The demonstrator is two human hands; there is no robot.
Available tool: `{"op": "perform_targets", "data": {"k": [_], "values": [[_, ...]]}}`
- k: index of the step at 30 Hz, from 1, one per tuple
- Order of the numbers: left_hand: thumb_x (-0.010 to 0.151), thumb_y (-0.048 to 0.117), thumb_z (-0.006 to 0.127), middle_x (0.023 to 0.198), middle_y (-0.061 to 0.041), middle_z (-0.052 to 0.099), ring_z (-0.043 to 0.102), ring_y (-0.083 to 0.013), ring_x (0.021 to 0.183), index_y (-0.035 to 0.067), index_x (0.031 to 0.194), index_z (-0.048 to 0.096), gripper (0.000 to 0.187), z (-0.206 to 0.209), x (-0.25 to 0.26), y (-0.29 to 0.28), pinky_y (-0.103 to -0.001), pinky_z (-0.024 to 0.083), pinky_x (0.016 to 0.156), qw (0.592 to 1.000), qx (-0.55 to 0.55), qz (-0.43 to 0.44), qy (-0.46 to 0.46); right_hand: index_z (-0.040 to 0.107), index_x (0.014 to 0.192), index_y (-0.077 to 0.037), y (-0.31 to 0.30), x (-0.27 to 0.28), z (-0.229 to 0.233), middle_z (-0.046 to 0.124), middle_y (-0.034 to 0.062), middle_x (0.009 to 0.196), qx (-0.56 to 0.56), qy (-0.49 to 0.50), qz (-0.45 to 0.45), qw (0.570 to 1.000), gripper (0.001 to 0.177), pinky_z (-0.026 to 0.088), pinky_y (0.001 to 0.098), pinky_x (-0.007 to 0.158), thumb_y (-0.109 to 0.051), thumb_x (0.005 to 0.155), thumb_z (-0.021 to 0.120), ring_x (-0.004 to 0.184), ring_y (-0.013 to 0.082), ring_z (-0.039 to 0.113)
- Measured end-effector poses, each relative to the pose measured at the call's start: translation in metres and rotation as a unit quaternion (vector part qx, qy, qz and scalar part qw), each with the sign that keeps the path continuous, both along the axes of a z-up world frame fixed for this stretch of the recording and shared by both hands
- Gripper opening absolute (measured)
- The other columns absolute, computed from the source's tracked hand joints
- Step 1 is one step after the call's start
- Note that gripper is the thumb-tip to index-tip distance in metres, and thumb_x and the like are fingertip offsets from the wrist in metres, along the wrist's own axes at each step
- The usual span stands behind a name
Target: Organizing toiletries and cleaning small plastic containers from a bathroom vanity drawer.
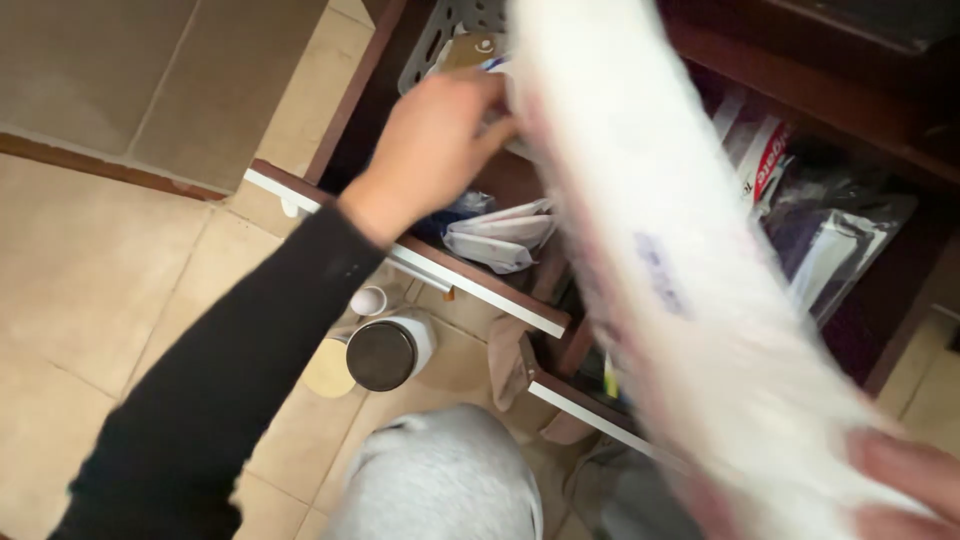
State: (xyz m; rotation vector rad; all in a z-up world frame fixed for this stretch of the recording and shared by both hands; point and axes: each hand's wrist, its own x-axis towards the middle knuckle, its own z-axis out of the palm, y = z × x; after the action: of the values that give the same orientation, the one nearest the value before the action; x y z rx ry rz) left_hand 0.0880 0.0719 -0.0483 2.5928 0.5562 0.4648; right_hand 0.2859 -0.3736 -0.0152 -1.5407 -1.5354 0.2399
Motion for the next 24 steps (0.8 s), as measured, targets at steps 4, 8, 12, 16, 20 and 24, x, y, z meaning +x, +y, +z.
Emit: {"op": "perform_targets", "data": {"k": [4,8,12,16,20,24], "values": [[0.104,0.031,0.045,0.120,-0.015,0.074,0.081,-0.0242,0.094,0.007,0.133,0.060,0.041,0.023,-0.044,-0.036,-0.032,0.066,0.075,0.830,-0.540,0.100,-0.100,0.055,0.117,-0.006,0.145,-0.099,0.030,0.054,0.0179,0.135,0.047,-0.016,0.029,0.998,0.056,0.052,0.0558,0.112,-0.018,0.075,0.089,0.134,0.0485,0.055],[0.104,0.038,0.045,0.141,-0.016,0.063,0.077,-0.0284,0.105,0.010,0.156,0.038,0.058,0.018,-0.037,-0.040,-0.035,0.068,0.073,0.722,-0.681,0.020,-0.122,0.058,0.123,-0.003,0.179,-0.125,0.008,0.054,0.0216,0.140,-0.045,-0.091,-0.003,0.995,0.061,0.050,0.0590,0.106,-0.018,0.071,0.086,0.133,0.0520,0.054],[0.093,0.010,0.066,0.158,-0.019,0.043,0.051,-0.0328,0.140,0.006,0.163,0.018,0.084,0.005,-0.006,-0.035,-0.037,0.049,0.108,0.804,-0.566,-0.070,-0.168,0.057,0.138,-0.005,0.204,-0.133,0.003,0.051,0.0145,0.148,0.014,-0.300,0.047,0.953,0.059,0.047,0.0600,0.109,-0.014,0.084,0.079,0.139,0.0469,0.049],[0.084,-0.005,0.071,0.168,-0.015,0.031,0.039,-0.0294,0.154,0.010,0.164,0.023,0.095,-0.020,0.012,-0.005,-0.036,0.037,0.123,0.882,-0.429,-0.091,-0.169,0.053,0.145,-0.004,0.213,-0.120,0.003,0.041,0.0220,0.155,-0.025,-0.184,0.053,0.981,0.061,0.036,0.0646,0.118,-0.023,0.091,0.074,0.146,0.0480,0.039],[0.087,-0.008,0.070,0.168,-0.017,0.042,0.042,-0.0314,0.156,0.014,0.165,0.037,0.087,-0.042,0.037,0.010,-0.038,0.035,0.128,0.940,-0.280,-0.117,-0.158,0.052,0.144,-0.001,0.211,-0.110,0.001,0.040,0.0213,0.154,-0.042,-0.154,0.065,0.985,0.064,0.032,0.0640,0.118,-0.026,0.090,0.075,0.145,0.0484,0.037],[0.087,0.003,0.074,0.148,-0.018,0.053,0.059,-0.0393,0.129,0.024,0.159,0.044,0.082,-0.020,0.056,-0.013,-0.044,0.049,0.108,0.992,-0.110,-0.018,-0.052,0.058,0.134,-0.002,0.207,-0.110,-0.014,0.050,0.0190,0.148,-0.093,-0.064,0.038,0.993,0.045,0.041,0.0511,0.116,-0.015,0.094,0.072,0.139,0.0418,0.048]]}}
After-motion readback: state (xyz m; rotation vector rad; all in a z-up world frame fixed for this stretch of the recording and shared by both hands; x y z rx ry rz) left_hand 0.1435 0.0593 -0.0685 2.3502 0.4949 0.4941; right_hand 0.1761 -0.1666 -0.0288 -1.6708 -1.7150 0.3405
